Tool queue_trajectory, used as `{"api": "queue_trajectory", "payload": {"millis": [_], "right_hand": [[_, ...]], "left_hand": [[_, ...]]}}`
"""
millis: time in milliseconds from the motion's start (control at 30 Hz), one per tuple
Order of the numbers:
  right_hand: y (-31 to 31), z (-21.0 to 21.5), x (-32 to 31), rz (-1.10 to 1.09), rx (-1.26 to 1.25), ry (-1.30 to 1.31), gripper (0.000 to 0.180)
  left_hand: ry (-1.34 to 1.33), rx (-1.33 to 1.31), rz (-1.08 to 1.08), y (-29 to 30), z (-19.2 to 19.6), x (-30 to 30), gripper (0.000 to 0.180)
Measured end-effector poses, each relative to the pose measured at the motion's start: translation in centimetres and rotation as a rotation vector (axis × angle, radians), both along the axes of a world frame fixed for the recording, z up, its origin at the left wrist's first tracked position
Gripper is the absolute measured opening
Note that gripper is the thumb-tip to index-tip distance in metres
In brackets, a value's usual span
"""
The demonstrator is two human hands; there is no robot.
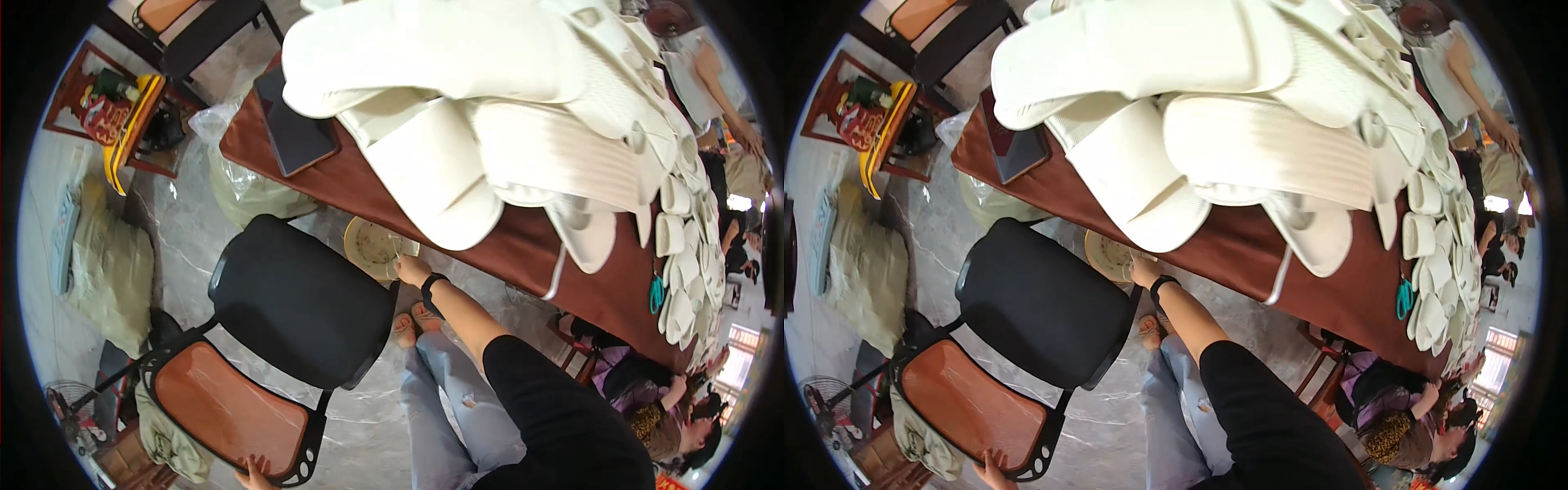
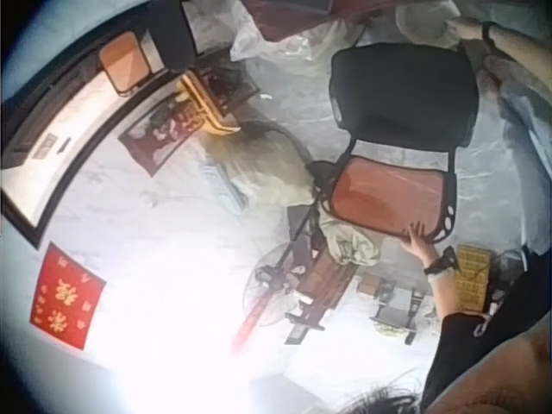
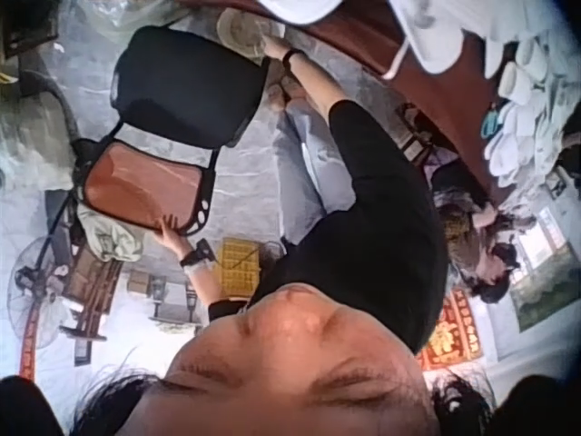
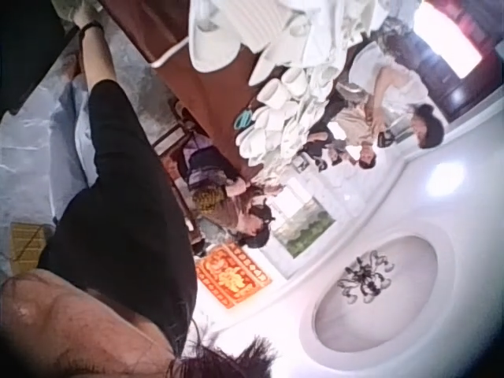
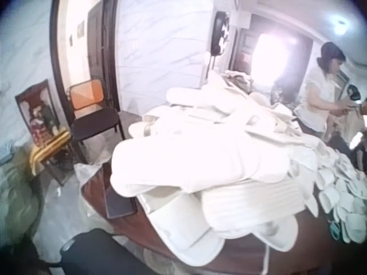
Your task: Trimming loose threads and sorting white foam slippers at a production table.
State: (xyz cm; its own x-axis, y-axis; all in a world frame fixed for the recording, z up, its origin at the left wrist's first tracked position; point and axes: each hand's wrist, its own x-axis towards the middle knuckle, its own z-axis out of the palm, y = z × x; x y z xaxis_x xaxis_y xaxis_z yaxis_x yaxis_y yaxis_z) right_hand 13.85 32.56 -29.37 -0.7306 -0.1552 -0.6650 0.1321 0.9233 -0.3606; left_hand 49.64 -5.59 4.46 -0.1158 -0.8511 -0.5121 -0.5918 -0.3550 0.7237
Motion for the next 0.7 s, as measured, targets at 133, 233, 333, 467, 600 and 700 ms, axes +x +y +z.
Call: {"api": "queue_trajectory", "payload": {"millis": [133,233,333,467,600,700], "right_hand": [[-4.2,-2.2,0.9,-0.092,0.070,0.261,0.062],[-2.7,-5.1,2.1,-0.399,0.087,0.505,0.077],[4.4,-12.4,3.4,-0.852,0.063,0.267,0.070],[2.1,-16.3,6.2,-1.049,-0.393,-0.478,0.049],[-0.7,-16.2,5.9,-1.096,-0.562,-0.301,0.020],[1.1,-16.7,5.2,-1.175,-0.658,-0.184,0.019]], "left_hand": [[-0.015,-0.066,-0.013,-1.1,1.0,1.9,0.036],[-0.146,-0.106,-0.020,-0.5,2.3,0.7,0.034],[-0.122,-0.103,-0.030,0.0,0.7,-0.1,0.035],[-0.161,-0.103,-0.052,-0.2,1.2,0.7,0.035],[-0.158,-0.113,-0.029,0.1,1.3,1.0,0.038],[-0.174,-0.105,-0.060,-0.3,0.9,0.9,0.038]]}}
